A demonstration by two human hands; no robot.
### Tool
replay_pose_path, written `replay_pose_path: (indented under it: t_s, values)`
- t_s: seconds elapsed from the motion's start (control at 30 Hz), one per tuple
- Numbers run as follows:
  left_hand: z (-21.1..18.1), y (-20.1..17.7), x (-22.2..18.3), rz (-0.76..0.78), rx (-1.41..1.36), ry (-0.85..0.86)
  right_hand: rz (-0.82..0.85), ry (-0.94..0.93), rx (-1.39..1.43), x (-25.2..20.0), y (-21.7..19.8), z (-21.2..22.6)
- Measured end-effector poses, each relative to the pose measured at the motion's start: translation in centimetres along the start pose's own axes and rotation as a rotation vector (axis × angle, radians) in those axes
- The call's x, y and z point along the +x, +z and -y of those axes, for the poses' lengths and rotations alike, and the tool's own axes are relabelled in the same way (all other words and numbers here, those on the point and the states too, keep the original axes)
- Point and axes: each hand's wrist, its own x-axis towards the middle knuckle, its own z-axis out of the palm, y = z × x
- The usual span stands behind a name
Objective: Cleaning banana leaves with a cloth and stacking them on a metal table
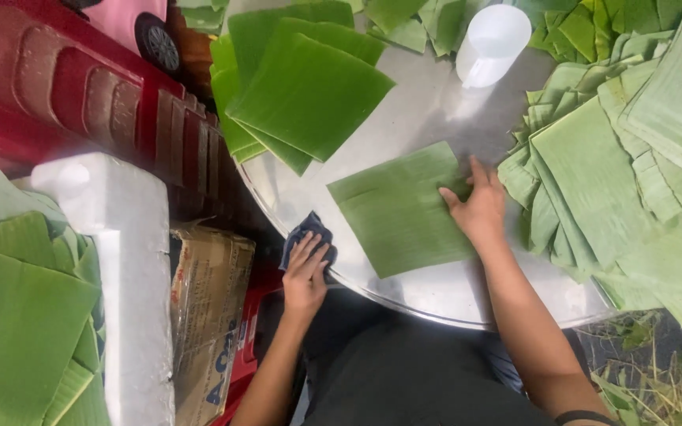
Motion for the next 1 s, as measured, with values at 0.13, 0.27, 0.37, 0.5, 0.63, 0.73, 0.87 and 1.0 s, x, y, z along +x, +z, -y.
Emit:
replay_pose_path:
  t_s: [0.13, 0.27, 0.37, 0.5, 0.63, 0.73, 0.87, 1.0]
  values:
    - [-1.2, -0.7, 0.7, -0.073, -0.134, -0.019, 0.05, 0.052, 0.034, 3.2, 3.5, -4.8]
    - [-0.8, -0.5, 0.4, -0.097, -0.145, -0.01, 0.163, 0.133, 0.063, 3.6, 2.1, -3.2]
    - [-1.3, -0.9, 0.9, -0.106, -0.228, 0.11, 0.024, -0.285, 0.367, 3.0, -0.1, 0.3]
    - [-0.4, 0.7, 0.9, -0.097, -0.112, 0.125, 0.043, -0.63, 0.342, 6.1, -3.5, 11.3]
    - [-0.6, 1.0, 1.3, -0.13, -0.069, 0.151, 0.1, -0.728, 0.365, 13.1, -0.3, 19.7]
    - [-0.7, 0.9, 1.5, -0.148, -0.063, 0.159, 0.087, -0.534, 0.41, 18.5, 4.0, 24.1]
    - [-1.0, 0.8, 1.4, -0.127, -0.076, 0.138, 0.093, -0.135, 0.304, 21.3, 7.3, 26.1]
    - [-1.7, 0.3, 2.1, -0.115, -0.093, 0.158, 0.084, -0.227, 0.311, 14.9, 5.6, 21.6]
